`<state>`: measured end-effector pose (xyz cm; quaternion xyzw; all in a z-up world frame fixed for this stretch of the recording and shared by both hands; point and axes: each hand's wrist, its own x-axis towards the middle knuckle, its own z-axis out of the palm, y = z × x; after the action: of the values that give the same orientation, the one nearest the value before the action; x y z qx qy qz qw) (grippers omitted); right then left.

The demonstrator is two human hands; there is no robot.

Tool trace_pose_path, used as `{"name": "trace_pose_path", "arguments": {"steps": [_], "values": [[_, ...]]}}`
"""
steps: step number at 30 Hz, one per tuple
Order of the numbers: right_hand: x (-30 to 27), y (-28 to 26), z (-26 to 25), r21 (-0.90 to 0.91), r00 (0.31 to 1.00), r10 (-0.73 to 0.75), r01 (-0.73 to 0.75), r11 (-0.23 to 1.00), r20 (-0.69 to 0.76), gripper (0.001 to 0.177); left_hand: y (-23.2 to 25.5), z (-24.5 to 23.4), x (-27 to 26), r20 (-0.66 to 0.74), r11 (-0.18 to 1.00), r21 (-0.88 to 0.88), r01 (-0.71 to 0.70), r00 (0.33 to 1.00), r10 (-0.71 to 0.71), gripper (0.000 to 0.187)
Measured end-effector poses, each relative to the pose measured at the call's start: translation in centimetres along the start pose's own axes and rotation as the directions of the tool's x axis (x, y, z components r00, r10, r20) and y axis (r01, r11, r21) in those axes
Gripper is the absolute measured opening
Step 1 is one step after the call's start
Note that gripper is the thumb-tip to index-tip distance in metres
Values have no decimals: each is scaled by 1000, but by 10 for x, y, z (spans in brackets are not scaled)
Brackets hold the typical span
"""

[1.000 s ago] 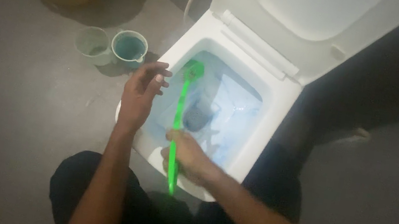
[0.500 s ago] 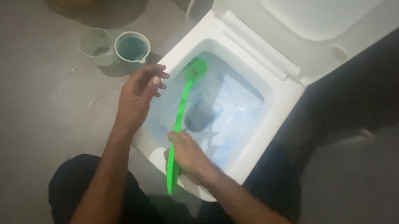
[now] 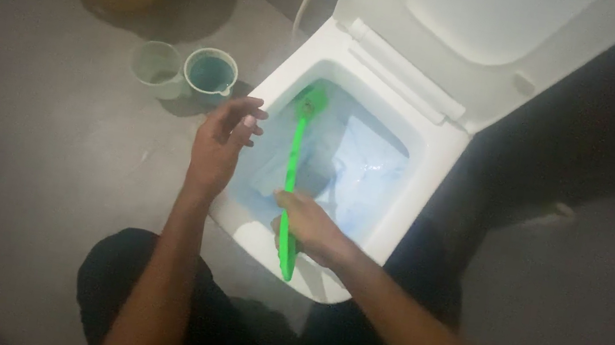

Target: The person scrubs the inside of a toilet bowl using a green toilet brush. They repeatedly scrub the sides and bottom of the bowl, which contains blue cleaning liquid.

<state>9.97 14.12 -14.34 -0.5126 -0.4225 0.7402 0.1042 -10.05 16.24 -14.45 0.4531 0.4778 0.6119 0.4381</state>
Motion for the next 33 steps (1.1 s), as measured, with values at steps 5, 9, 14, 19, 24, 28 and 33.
{"name": "trace_pose_path", "arguments": {"steps": [5, 9, 14, 19, 24, 28, 33], "values": [[-37, 10, -13, -152, 988, 144, -134, 979, 61, 38, 2, 3, -3, -16, 997, -13, -80, 997, 80, 34], [-64, 9, -52, -349, 970, 232, -191, 917, 78, 47, 7, 9, -3, -35, 994, 66, -88, 995, 91, 33], [-78, 4, -97, -687, 946, 313, -178, 705, 77, 55, 15, 16, -6, 3, 994, 108, -35, 999, 35, 32], [-76, -6, -130, -925, 934, 354, -178, 337, -50, 51, 28, 18, -10, 40, 972, 233, -30, 999, 21, 33], [-61, -21, -164, -998, 957, 291, 14, -68, -6, 42, 42, 18, -22, 70, 943, 330, -39, 997, 17, 35], [-61, -51, -170, -960, 998, 56, 14, -280, -2, 33, 46, 18, -27, 67, 935, 354, -24, 998, 1, 36], [-79, -108, -133, -943, 994, 23, -91, -320, -104, 51, 48, 23, -30, 80, 912, 410, -28, 997, -5, 37]]}}
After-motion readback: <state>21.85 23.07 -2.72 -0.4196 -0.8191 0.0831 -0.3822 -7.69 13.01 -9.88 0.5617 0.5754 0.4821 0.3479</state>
